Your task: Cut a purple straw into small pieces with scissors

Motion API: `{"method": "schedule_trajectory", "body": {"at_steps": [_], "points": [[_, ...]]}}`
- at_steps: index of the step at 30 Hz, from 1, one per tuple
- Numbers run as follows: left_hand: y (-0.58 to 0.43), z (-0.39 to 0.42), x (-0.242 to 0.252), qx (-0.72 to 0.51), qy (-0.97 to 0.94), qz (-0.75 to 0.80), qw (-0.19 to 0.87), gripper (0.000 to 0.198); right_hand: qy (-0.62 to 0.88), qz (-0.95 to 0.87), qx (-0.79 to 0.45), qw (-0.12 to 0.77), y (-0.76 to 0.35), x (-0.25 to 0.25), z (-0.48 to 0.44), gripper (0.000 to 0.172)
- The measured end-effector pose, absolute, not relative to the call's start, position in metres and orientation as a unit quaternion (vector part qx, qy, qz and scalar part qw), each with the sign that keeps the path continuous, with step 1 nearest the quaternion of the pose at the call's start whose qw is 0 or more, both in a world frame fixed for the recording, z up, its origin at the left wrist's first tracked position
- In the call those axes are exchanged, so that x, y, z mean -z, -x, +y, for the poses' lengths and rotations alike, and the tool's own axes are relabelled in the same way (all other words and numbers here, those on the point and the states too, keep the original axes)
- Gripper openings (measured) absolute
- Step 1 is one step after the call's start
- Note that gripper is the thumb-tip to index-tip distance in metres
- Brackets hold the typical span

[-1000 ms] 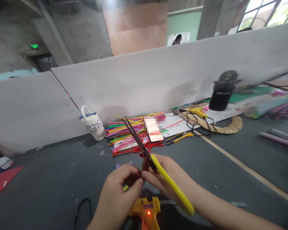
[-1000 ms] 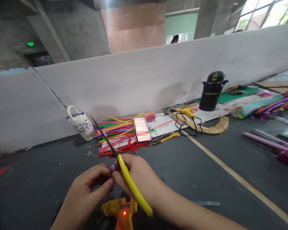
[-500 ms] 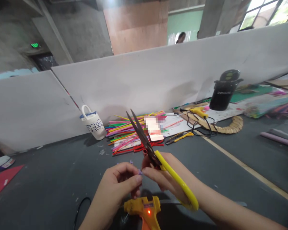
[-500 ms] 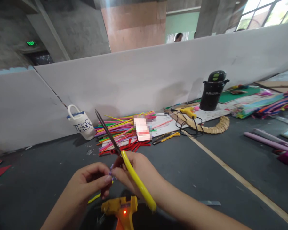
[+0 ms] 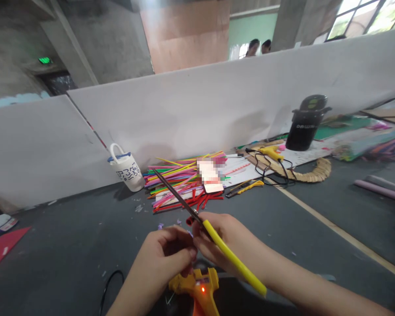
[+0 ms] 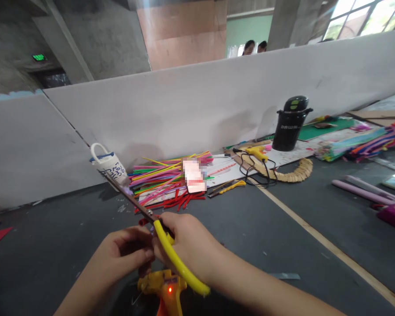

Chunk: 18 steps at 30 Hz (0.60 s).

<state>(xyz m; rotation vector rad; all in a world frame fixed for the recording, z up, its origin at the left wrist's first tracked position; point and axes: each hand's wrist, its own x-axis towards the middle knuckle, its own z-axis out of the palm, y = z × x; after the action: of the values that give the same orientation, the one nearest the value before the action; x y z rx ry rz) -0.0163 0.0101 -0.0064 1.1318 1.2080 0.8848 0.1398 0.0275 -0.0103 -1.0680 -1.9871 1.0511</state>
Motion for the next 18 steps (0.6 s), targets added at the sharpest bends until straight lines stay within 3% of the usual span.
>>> {"method": "schedule_trajectory", "body": {"at_steps": [3,9,18], "points": [[0.019,0.01,0.008,-0.402,-0.47,0.52,0.589,0.007,0.419,-0.758,-0.389,0.315,-0.141,0.008,0.028,0.006],[0.03,0.011,0.006,-0.536,-0.445,0.487,0.527,0.004,0.486,-0.802,-0.242,0.248,-0.139,0.007,0.025,0.041],[0.034,0.003,-0.008,-0.61,-0.419,0.465,0.485,0.006,0.47,-0.839,-0.146,0.233,-0.135,0.017,0.018,0.049]]}}
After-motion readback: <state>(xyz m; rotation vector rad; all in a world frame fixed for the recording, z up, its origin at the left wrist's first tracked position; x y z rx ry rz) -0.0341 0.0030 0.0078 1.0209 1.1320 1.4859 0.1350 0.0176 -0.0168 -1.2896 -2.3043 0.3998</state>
